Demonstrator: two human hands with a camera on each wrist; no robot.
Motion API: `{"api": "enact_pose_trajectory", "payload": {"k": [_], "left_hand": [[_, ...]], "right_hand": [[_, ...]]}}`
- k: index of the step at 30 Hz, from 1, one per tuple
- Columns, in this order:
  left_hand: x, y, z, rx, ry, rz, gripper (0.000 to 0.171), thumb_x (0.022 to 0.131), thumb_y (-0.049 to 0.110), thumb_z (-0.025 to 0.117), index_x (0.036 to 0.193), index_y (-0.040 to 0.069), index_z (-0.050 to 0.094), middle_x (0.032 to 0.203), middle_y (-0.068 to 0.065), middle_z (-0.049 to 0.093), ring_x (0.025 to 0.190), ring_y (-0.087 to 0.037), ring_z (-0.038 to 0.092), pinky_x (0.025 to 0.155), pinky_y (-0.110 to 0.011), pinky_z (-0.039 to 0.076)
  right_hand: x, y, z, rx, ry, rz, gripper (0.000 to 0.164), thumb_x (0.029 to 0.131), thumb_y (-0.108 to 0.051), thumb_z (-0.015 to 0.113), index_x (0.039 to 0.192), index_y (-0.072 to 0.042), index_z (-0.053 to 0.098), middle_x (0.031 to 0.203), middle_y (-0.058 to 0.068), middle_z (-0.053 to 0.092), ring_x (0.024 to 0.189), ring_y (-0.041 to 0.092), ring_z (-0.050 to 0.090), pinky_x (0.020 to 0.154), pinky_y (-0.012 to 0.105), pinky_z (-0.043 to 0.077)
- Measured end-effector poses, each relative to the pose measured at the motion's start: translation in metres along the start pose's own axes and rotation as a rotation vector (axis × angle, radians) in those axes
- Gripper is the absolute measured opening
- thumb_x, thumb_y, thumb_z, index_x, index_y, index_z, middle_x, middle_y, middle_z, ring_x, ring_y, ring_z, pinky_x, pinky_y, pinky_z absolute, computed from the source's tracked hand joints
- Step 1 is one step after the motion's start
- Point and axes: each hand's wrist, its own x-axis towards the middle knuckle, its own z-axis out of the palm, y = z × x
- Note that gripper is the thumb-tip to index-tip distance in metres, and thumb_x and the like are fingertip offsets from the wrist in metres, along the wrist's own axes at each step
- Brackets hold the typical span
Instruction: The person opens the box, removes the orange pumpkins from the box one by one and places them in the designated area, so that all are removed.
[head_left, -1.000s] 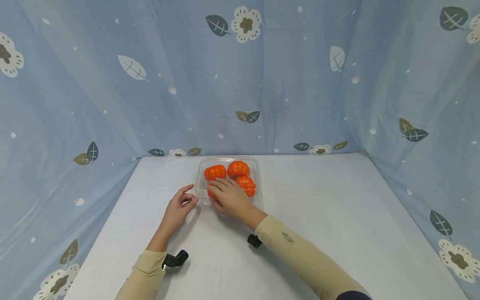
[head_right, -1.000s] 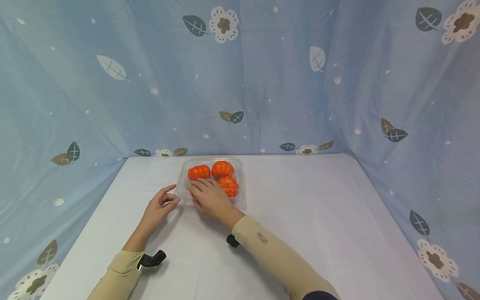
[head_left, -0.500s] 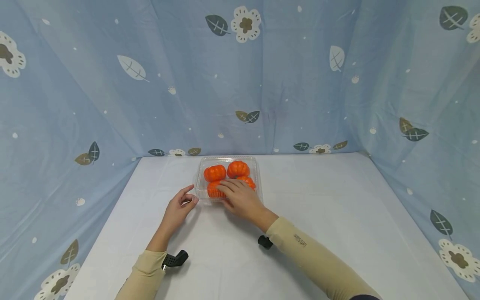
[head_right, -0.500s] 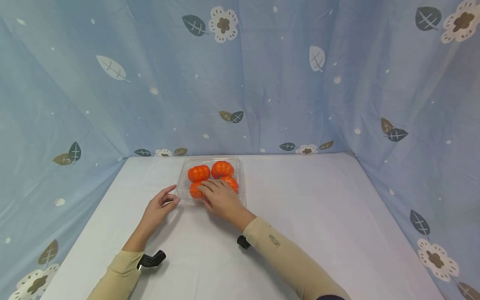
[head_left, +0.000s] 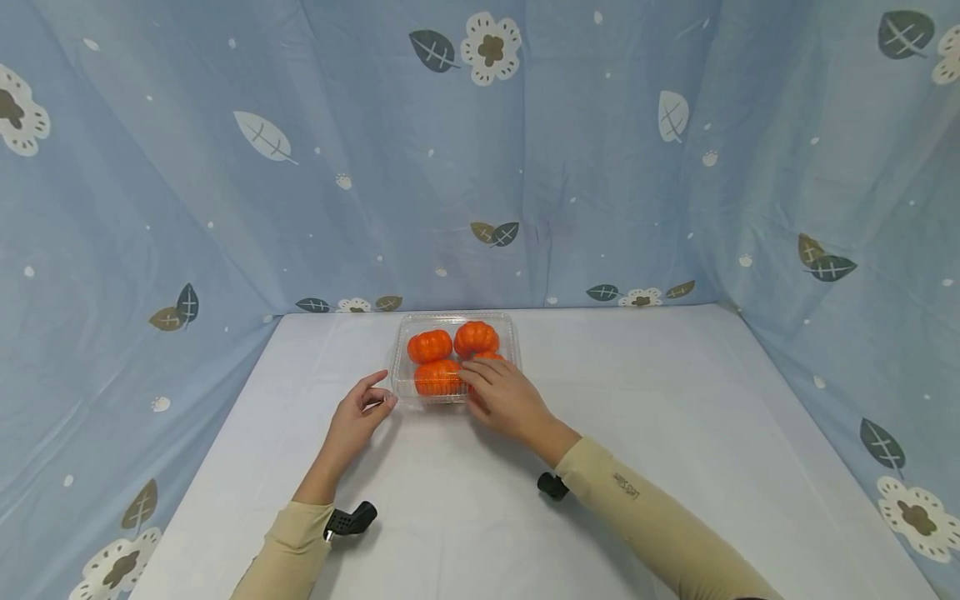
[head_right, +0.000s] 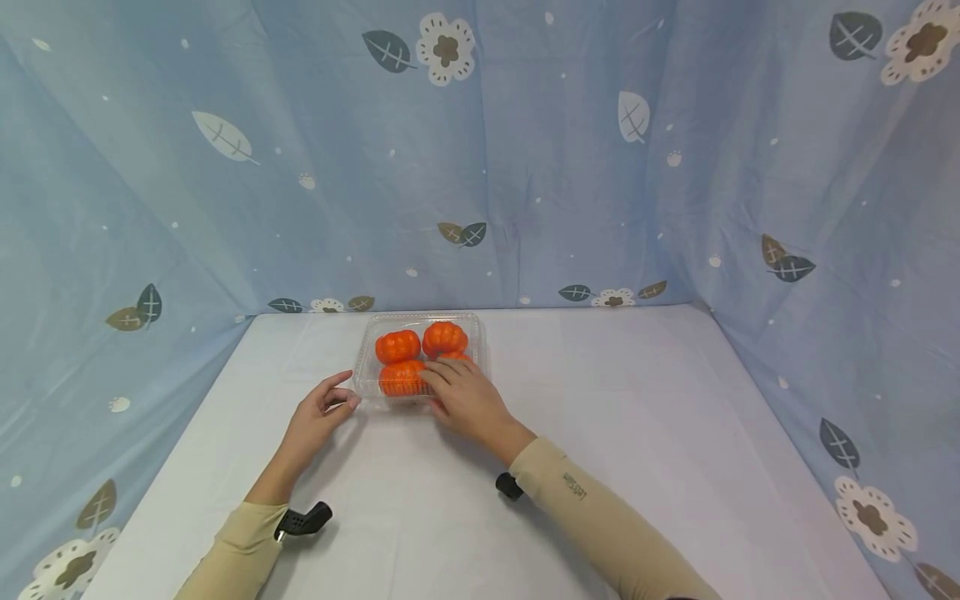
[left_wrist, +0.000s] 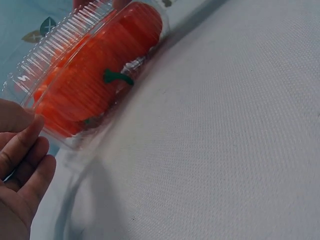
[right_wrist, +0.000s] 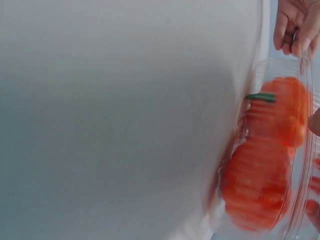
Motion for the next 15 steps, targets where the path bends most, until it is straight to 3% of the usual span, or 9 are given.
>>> {"api": "enact_pose_trajectory", "payload": {"k": [9,15], "left_hand": [[-0.001,0.002,0.001,-0.004,-0.013,-0.038,0.055,0.1,0.011,0.067,0.149,-0.001,0.046,0.11,-0.017,0.069,0.112,-0.022,0.06,0.095,-0.013,0.049],[-0.009,0.026,0.0,-0.007,-0.029,-0.039,0.053,0.099,0.002,0.064,0.147,-0.009,0.044,0.109,-0.025,0.068,0.112,-0.032,0.06,0.095,-0.016,0.051]], "right_hand": [[-0.011,0.009,-0.004,0.028,0.044,0.006,0.047,0.091,-0.025,0.077,0.133,-0.008,0.065,0.134,0.008,0.065,0.128,0.026,0.058,0.109,0.044,0.047],[-0.018,0.015,-0.006,0.041,0.055,0.009,0.047,0.089,-0.024,0.079,0.132,-0.008,0.066,0.135,0.009,0.065,0.127,0.029,0.058,0.108,0.045,0.048]]}}
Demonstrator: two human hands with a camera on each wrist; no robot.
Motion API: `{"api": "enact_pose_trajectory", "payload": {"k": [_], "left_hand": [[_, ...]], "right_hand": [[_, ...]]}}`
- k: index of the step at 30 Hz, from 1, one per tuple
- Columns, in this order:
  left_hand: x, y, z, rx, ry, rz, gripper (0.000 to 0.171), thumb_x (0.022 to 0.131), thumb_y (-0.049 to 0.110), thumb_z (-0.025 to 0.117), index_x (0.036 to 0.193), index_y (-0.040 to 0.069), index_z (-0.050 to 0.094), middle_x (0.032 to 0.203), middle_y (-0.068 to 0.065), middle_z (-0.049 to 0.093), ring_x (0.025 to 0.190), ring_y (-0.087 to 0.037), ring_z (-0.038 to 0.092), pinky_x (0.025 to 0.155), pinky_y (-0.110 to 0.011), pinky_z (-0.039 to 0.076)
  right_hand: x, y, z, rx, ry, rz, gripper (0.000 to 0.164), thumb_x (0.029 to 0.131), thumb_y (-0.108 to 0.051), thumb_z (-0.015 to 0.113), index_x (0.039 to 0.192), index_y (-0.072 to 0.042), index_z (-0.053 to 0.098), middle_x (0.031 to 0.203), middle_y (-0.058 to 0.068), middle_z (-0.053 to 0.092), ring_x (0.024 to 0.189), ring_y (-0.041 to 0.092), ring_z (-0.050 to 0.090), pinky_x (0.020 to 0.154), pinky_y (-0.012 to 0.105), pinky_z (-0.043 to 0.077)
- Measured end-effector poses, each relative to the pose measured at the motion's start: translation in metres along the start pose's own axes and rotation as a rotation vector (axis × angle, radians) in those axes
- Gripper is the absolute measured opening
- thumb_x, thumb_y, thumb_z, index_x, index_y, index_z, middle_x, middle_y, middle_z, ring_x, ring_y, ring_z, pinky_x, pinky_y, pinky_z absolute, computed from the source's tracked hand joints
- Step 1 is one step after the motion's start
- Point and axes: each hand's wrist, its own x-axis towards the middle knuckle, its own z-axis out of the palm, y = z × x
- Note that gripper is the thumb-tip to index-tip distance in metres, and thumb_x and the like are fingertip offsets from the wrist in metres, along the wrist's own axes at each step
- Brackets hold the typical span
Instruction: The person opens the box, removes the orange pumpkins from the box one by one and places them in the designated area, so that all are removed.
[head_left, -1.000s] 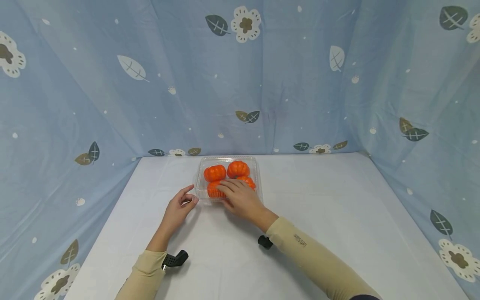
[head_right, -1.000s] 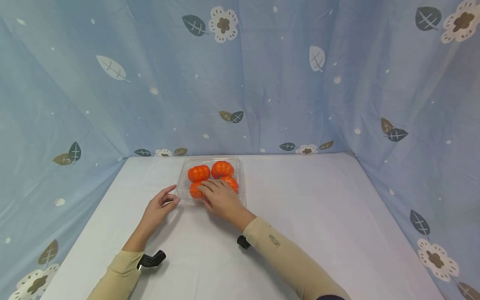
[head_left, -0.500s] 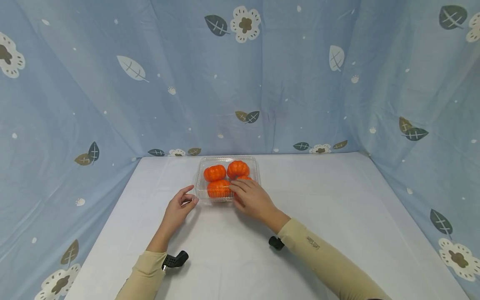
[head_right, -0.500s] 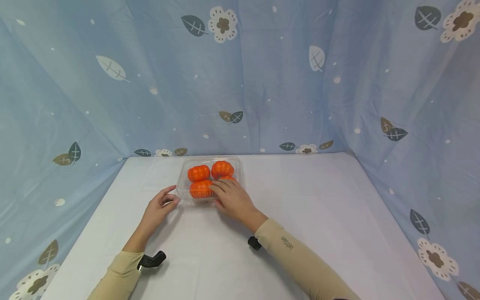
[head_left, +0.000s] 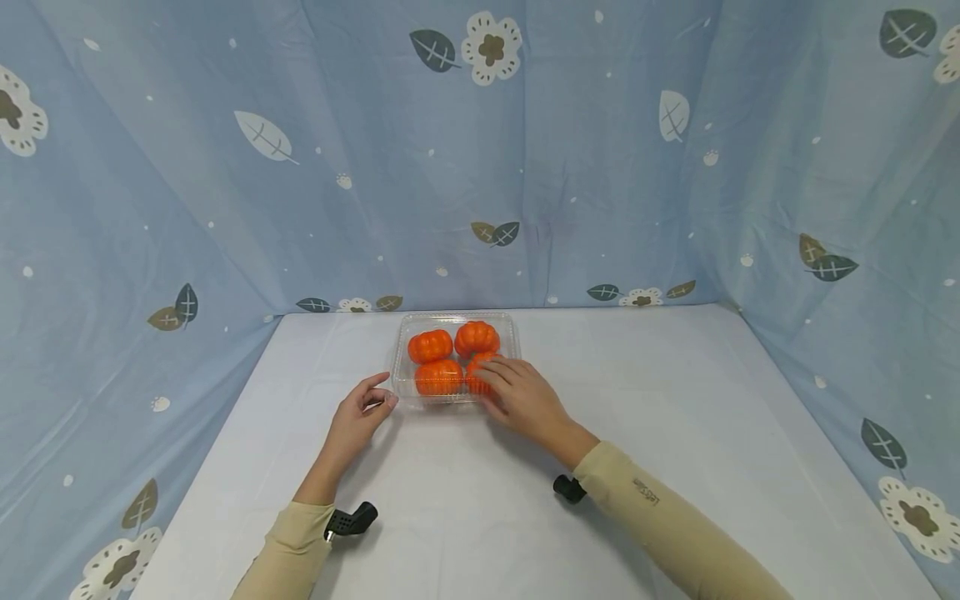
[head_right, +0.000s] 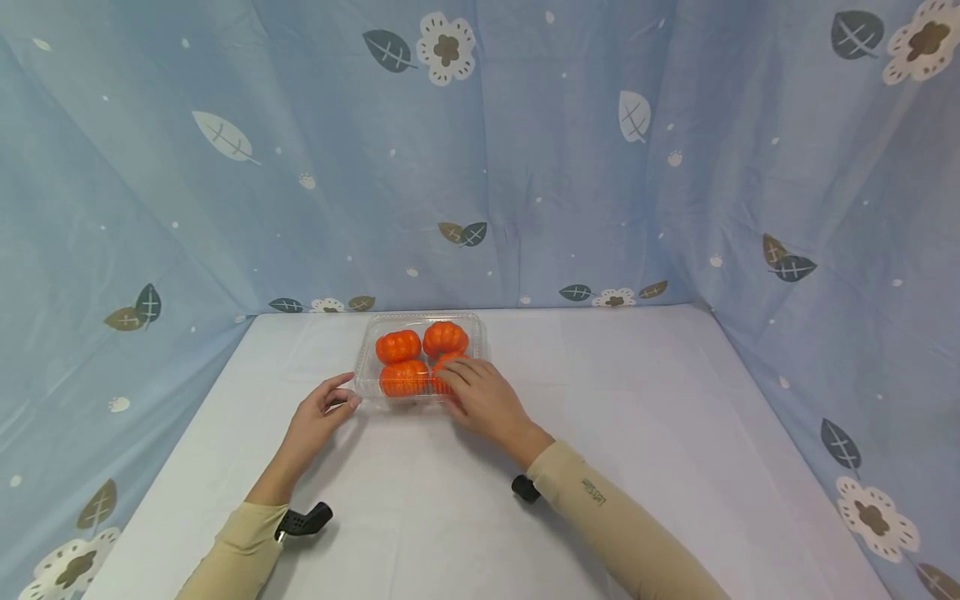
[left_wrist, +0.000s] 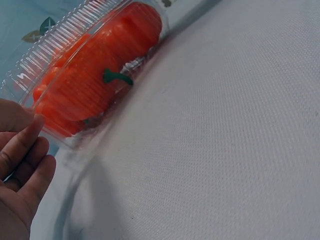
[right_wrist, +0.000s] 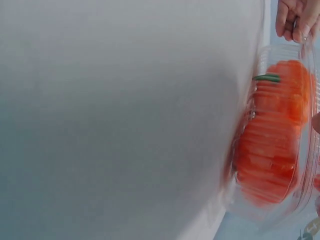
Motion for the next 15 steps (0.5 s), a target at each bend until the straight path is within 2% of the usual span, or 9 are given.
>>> {"api": "enact_pose_trajectory", "payload": {"k": [5,9,11,13,15], "left_hand": [[-0.006,0.016,0.0,0.022,-0.006,-0.002,0.052,0.099,0.001,0.064,0.146,-0.01,0.045,0.109,-0.027,0.067,0.112,-0.033,0.06,0.099,-0.023,0.053],[-0.008,0.019,0.0,0.027,-0.008,-0.004,0.052,0.099,0.002,0.063,0.146,-0.01,0.045,0.11,-0.027,0.067,0.114,-0.034,0.06,0.105,-0.038,0.051],[-0.009,0.019,0.0,0.021,-0.008,-0.004,0.051,0.1,0.002,0.063,0.146,-0.009,0.045,0.109,-0.027,0.067,0.114,-0.034,0.059,0.106,-0.041,0.05],[-0.009,0.018,0.0,0.011,-0.008,-0.002,0.051,0.1,0.002,0.063,0.146,-0.009,0.045,0.109,-0.027,0.067,0.114,-0.033,0.059,0.105,-0.04,0.051],[-0.009,0.017,0.0,0.011,-0.007,0.002,0.05,0.099,0.002,0.063,0.145,-0.009,0.047,0.109,-0.027,0.067,0.113,-0.033,0.06,0.102,-0.032,0.052]], "right_hand": [[-0.007,0.007,-0.001,0.009,0.027,-0.002,0.048,0.087,-0.023,0.081,0.13,-0.007,0.067,0.134,0.01,0.066,0.128,0.03,0.058,0.11,0.046,0.046],[-0.013,0.011,-0.002,0.023,0.023,0.027,0.05,0.086,-0.022,0.083,0.13,-0.007,0.066,0.135,0.01,0.065,0.13,0.028,0.055,0.114,0.042,0.043],[-0.016,0.013,-0.003,0.027,0.017,0.04,0.05,0.086,-0.022,0.082,0.131,-0.007,0.066,0.136,0.01,0.063,0.13,0.028,0.054,0.114,0.041,0.043],[-0.019,0.015,-0.004,0.031,0.015,0.05,0.049,0.087,-0.023,0.081,0.131,-0.008,0.065,0.137,0.01,0.062,0.131,0.029,0.053,0.115,0.04,0.042],[-0.021,0.018,-0.004,0.03,0.023,0.054,0.049,0.087,-0.022,0.081,0.131,-0.008,0.065,0.138,0.01,0.061,0.13,0.031,0.054,0.114,0.041,0.043]]}}
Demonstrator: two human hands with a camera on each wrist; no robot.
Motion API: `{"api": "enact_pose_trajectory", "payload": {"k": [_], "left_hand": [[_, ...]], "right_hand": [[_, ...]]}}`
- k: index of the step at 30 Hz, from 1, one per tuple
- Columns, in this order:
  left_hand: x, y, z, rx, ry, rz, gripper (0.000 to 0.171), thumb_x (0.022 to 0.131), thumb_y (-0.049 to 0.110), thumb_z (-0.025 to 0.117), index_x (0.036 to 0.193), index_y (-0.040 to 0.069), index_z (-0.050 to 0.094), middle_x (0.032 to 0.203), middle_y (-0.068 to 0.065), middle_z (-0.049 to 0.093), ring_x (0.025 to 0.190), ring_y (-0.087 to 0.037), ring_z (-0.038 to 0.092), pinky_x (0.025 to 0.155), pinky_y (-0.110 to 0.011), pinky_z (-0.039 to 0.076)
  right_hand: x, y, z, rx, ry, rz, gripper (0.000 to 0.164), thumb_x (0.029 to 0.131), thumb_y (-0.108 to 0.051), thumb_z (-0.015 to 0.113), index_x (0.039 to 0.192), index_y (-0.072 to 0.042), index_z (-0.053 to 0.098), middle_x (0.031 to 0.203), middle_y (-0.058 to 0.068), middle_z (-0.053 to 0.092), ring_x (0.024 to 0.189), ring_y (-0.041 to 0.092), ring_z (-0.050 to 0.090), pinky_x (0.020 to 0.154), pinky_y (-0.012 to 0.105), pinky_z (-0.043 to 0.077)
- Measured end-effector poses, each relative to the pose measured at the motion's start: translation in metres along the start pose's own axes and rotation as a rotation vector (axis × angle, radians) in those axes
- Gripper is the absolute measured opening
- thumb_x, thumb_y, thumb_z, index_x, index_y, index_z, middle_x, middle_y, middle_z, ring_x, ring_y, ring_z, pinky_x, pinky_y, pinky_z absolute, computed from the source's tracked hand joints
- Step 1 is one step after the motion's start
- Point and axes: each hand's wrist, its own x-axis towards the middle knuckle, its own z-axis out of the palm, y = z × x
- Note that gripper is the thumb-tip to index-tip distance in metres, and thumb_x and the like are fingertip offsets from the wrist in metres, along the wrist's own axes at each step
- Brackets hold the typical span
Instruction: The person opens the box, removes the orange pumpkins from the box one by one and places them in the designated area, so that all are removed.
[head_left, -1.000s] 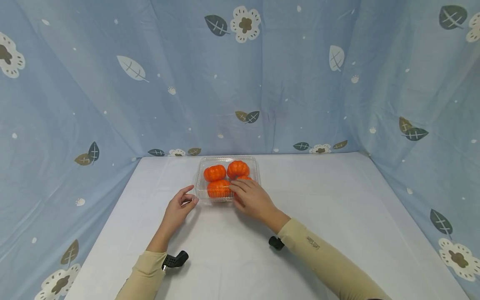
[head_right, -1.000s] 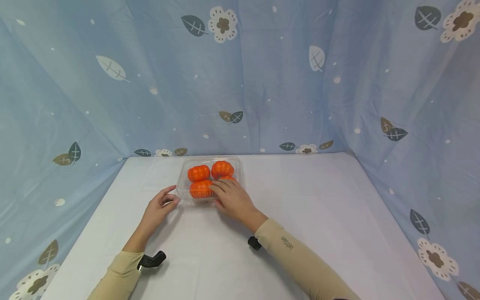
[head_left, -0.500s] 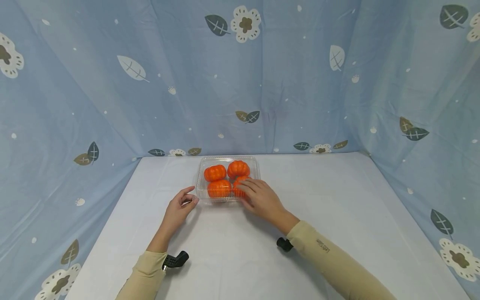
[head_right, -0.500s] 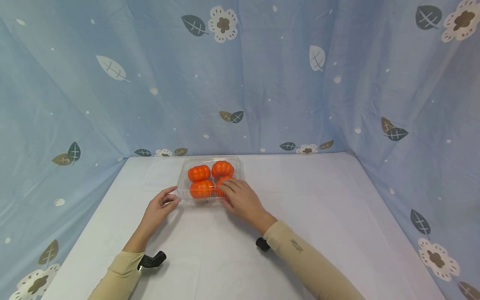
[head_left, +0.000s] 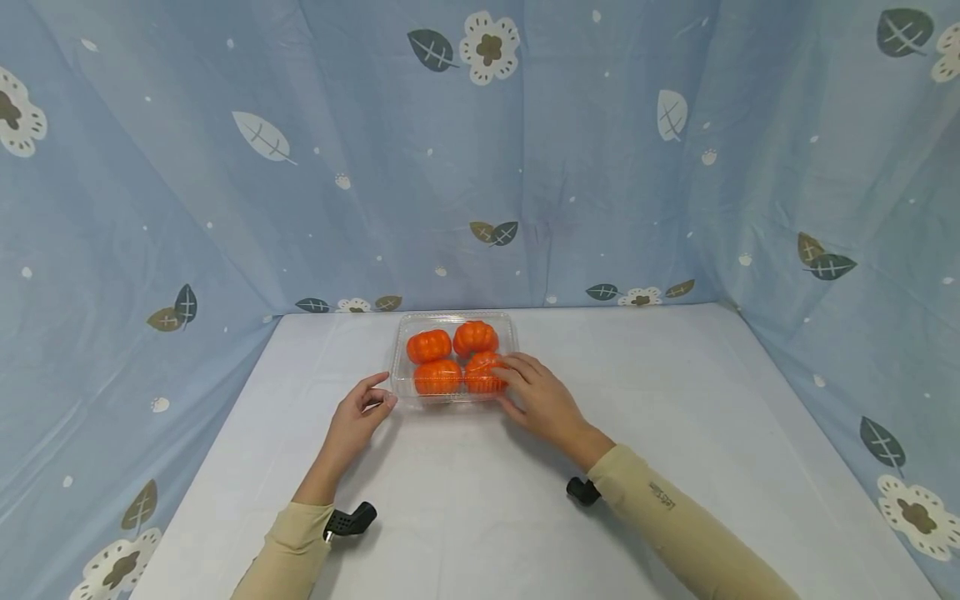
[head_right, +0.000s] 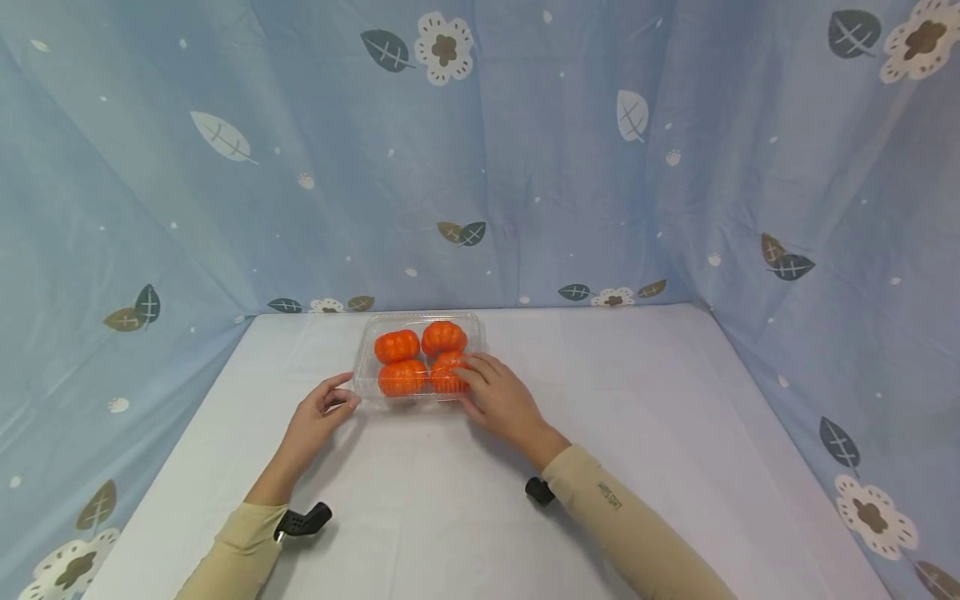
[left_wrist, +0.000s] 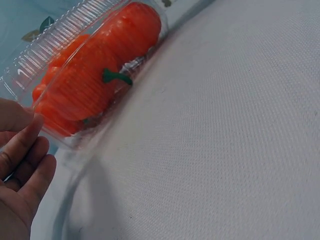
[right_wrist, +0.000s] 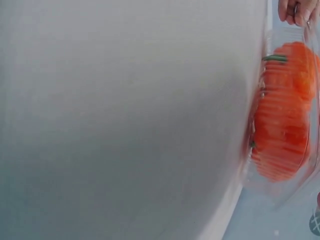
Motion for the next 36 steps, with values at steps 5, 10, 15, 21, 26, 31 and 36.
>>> {"api": "enact_pose_trajectory", "payload": {"k": [5,10,15,21,26,31,36], "left_hand": [[0.0,-0.002,0.0,-0.004,0.009,0.012,0.045,0.099,0.002,0.064,0.141,-0.009,0.051,0.107,-0.026,0.067,0.108,-0.031,0.061,0.094,-0.014,0.05],[-0.002,0.0,0.0,0.009,0.016,0.006,0.044,0.099,0.002,0.064,0.14,-0.008,0.052,0.107,-0.025,0.068,0.108,-0.03,0.061,0.094,-0.014,0.05],[-0.002,0.001,0.0,0.027,0.013,-0.008,0.044,0.099,0.003,0.064,0.141,-0.007,0.052,0.107,-0.022,0.068,0.108,-0.027,0.061,0.099,-0.024,0.052],[-0.001,0.001,0.0,0.017,0.007,-0.01,0.045,0.099,0.003,0.064,0.141,-0.008,0.052,0.107,-0.023,0.068,0.107,-0.027,0.061,0.094,-0.017,0.051],[-0.001,0.001,0.0,0.017,0.006,-0.004,0.045,0.099,0.002,0.064,0.141,-0.008,0.052,0.108,-0.025,0.068,0.108,-0.028,0.062,0.095,-0.018,0.051],[-0.001,0.0,0.001,0.031,0.008,0.004,0.045,0.099,0.002,0.064,0.141,-0.008,0.052,0.108,-0.025,0.068,0.108,-0.029,0.062,0.096,-0.02,0.052],[-0.001,0.0,0.001,0.029,0.007,0.016,0.045,0.099,0.002,0.064,0.141,-0.008,0.051,0.109,-0.028,0.068,0.109,-0.031,0.062,0.093,-0.013,0.05]], "right_hand": [[-0.003,0.005,-0.001,-0.002,0.024,0.007,0.05,0.084,-0.022,0.083,0.129,-0.006,0.066,0.136,0.01,0.061,0.127,0.032,0.056,0.111,0.046,0.044],[-0.006,0.008,-0.002,0.029,0.006,0.028,0.052,0.085,-0.02,0.083,0.131,-0.005,0.065,0.136,0.009,0.062,0.122,0.03,0.059,0.109,0.051,0.045],[-0.009,0.008,-0.004,0.044,-0.018,0.062,0.058,0.086,-0.02,0.083,0.137,-0.005,0.06,0.141,0.01,0.059,0.121,0.029,0.06,0.108,0.049,0.047],[-0.012,0.009,-0.005,0.055,-0.006,0.094,0.062,0.085,-0.021,0.083,0.14,-0.004,0.058,0.145,0.012,0.056,0.12,0.031,0.062,0.106,0.047,0.05],[-0.014,0.011,-0.005,0.043,0.015,0.087,0.056,0.085,-0.021,0.084,0.136,-0.009,0.063,0.141,0.012,0.058,0.116,0.029,0.064,0.104,0.048,0.051],[-0.016,0.012,-0.007,0.031,0.001,0.108,0.054,0.085,-0.022,0.083,0.136,-0.015,0.064,0.131,0.01,0.065,0.111,0.028,0.065,0.102,0.047,0.052],[-0.018,0.014,-0.008,0.057,-0.008,0.115,0.053,0.086,-0.022,0.083,0.136,-0.015,0.066,0.116,0.007,0.071,0.105,0.027,0.067,0.102,0.047,0.052]]}}
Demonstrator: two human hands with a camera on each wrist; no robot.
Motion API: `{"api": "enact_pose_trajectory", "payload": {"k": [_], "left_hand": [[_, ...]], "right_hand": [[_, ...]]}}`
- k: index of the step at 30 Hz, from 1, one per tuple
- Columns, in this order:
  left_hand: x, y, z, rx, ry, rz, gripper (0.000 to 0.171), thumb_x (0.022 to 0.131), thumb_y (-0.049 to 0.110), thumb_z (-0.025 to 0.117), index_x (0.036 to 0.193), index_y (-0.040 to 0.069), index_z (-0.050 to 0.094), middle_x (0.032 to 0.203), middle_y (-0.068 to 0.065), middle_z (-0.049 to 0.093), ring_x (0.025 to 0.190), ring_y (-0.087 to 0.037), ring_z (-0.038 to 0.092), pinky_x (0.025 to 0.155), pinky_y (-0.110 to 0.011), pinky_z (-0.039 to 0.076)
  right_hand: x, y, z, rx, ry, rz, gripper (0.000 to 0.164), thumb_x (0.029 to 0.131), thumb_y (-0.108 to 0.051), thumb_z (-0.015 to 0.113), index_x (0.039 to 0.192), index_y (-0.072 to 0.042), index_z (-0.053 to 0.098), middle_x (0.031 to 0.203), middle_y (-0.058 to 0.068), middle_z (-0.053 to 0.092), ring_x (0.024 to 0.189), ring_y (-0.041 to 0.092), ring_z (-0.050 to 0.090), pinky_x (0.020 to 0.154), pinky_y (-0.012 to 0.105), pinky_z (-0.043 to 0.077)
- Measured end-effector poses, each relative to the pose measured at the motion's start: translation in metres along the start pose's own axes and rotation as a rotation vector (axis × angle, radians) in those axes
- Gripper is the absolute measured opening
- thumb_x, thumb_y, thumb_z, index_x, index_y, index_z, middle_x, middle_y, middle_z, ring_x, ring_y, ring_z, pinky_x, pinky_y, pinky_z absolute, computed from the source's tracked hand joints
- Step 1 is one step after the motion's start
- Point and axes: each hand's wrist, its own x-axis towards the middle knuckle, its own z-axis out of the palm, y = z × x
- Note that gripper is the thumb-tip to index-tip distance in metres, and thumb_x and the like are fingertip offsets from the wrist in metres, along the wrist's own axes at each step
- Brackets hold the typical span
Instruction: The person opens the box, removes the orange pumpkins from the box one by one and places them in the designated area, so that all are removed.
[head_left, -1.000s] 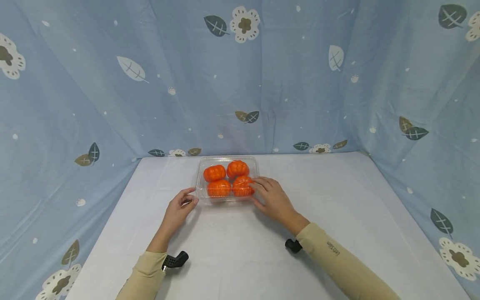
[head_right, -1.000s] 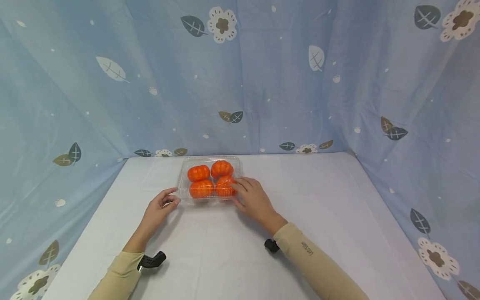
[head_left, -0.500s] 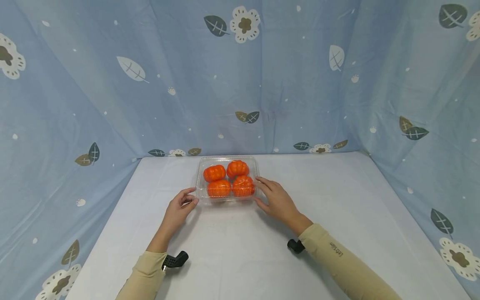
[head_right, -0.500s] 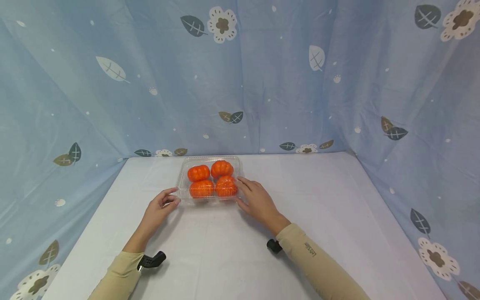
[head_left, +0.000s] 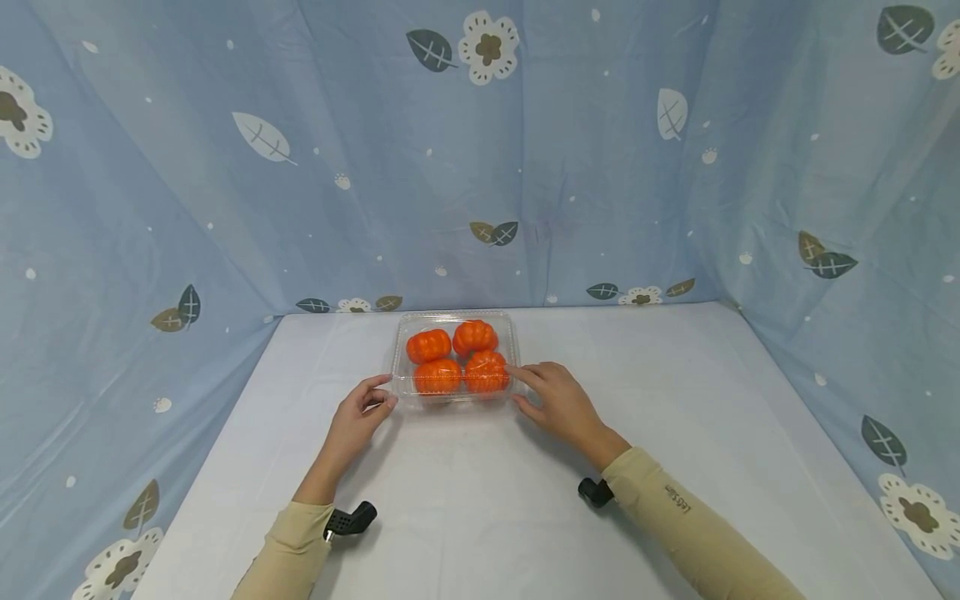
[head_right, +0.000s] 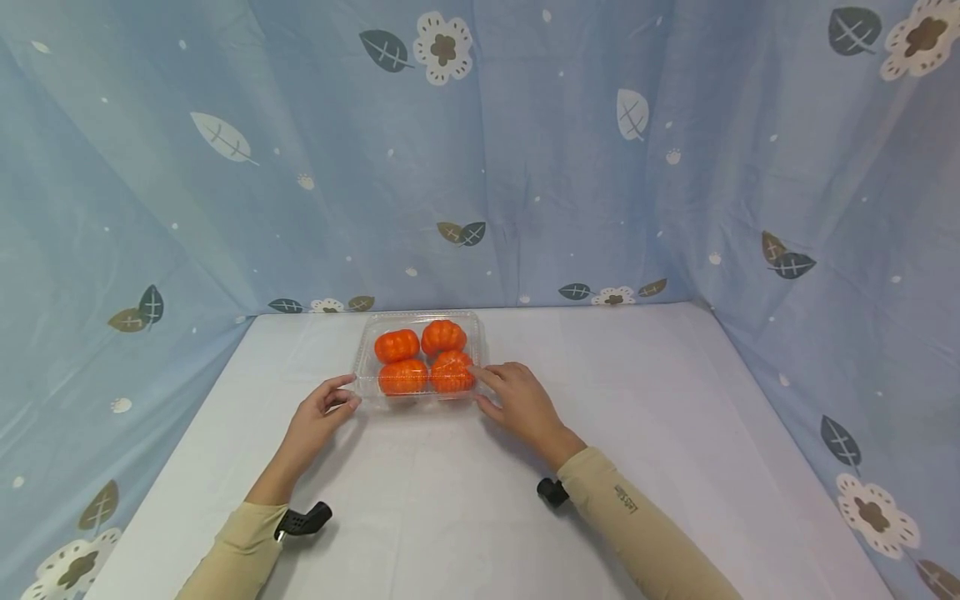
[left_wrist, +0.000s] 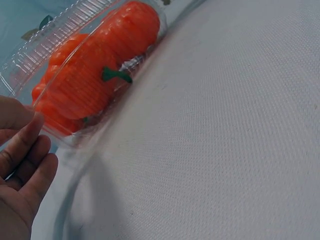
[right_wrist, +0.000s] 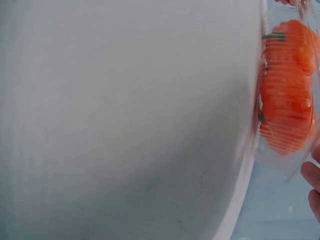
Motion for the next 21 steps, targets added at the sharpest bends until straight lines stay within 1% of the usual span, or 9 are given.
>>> {"api": "enact_pose_trajectory", "payload": {"k": [2,4,7,10,12,14,17,20,21], "left_hand": [[0.0,0.001,0.0,0.0,-0.001,0.0,0.045,0.099,0.002,0.064,0.141,-0.008,0.051,0.109,-0.029,0.068,0.109,-0.032,0.061,0.093,-0.013,0.049],[-0.001,0.001,0.0,0.003,-0.002,-0.003,0.045,0.099,0.002,0.064,0.141,-0.008,0.051,0.11,-0.029,0.067,0.109,-0.032,0.061,0.095,-0.017,0.051],[-0.001,0.003,0.001,0.02,-0.005,-0.011,0.044,0.1,0.003,0.063,0.141,-0.008,0.051,0.11,-0.028,0.068,0.109,-0.032,0.061,0.102,-0.031,0.053],[0.0,0.003,0.001,0.023,-0.011,-0.019,0.045,0.1,0.003,0.063,0.142,-0.008,0.051,0.11,-0.028,0.067,0.111,-0.033,0.061,0.107,-0.047,0.049],[0.002,0.0,0.001,0.021,-0.014,-0.02,0.045,0.1,0.003,0.062,0.142,-0.007,0.051,0.11,-0.027,0.068,0.112,-0.034,0.06,0.109,-0.052,0.047],[0.004,-0.007,0.001,0.014,-0.014,-0.016,0.045,0.1,0.003,0.063,0.142,-0.007,0.05,0.109,-0.026,0.068,0.114,-0.037,0.06,0.109,-0.055,0.045],[0.01,-0.022,0.002,0.011,-0.008,-0.009,0.045,0.1,0.006,0.063,0.143,-0.005,0.051,0.108,-0.023,0.069,0.115,-0.037,0.059,0.11,-0.055,0.044],[0.015,-0.035,0.003,0.02,0.003,-0.009,0.045,0.101,0.009,0.064,0.143,-0.002,0.052,0.108,-0.019,0.07,0.115,-0.032,0.06,0.11,-0.052,0.045],[0.016,-0.037,0.003,0.021,0.006,-0.009,0.045,0.101,0.01,0.065,0.143,0.0,0.053,0.108,-0.018,0.07,0.114,-0.03,0.061,0.11,-0.051,0.046]], "right_hand": [[-0.001,0.001,0.0,0.01,0.0,0.002,0.054,0.086,-0.022,0.083,0.137,-0.016,0.065,0.115,0.006,0.072,0.104,0.027,0.067,0.102,0.047,0.052],[-0.001,0.002,-0.001,0.027,0.001,0.005,0.055,0.086,-0.021,0.083,0.137,-0.016,0.065,0.114,0.006,0.072,0.104,0.026,0.067,0.1,0.045,0.053],[-0.002,0.005,0.0,0.033,-0.006,0.007,0.055,0.085,-0.022,0.084,0.137,-0.018,0.065,0.112,0.005,0.072,0.104,0.025,0.067,0.097,0.043,0.056],[-0.003,0.008,-0.001,0.024,-0.019,-0.003,0.055,0.086,-0.022,0.084,0.137,-0.019,0.065,0.108,0.004,0.071,0.102,0.024,0.067,0.095,0.04,0.057],[-0.002,0.009,-0.001,0.019,-0.024,-0.019,0.055,0.085,-0.022,0.084,0.137,-0.019,0.065,0.104,0.005,0.071,0.099,0.024,0.068,0.092,0.04,0.058],[-0.002,0.01,-0.003,0.021,-0.029,-0.029,0.055,0.085,-0.02,0.084,0.137,-0.019,0.065,0.101,0.006,0.071,0.097,0.025,0.068,0.09,0.041,0.059],[-0.001,0.011,-0.004,0.058,-0.04,-0.012,0.052,0.085,-0.019,0.084,0.134,-0.015,0.064,0.105,0.006,0.072,0.098,0.025,0.069,0.091,0.042,0.059],[-0.001,0.012,-0.005,0.098,-0.044,0.008,0.044,0.086,-0.019,0.083,0.125,-0.011,0.063,0.112,0.005,0.074,0.102,0.024,0.071,0.092,0.042,0.059],[-0.001,0.013,-0.005,0.103,-0.041,0.007,0.041,0.086,-0.02,0.084,0.12,-0.011,0.063,0.113,0.004,0.074,0.103,0.023,0.071,0.093,0.041,0.059]]}}
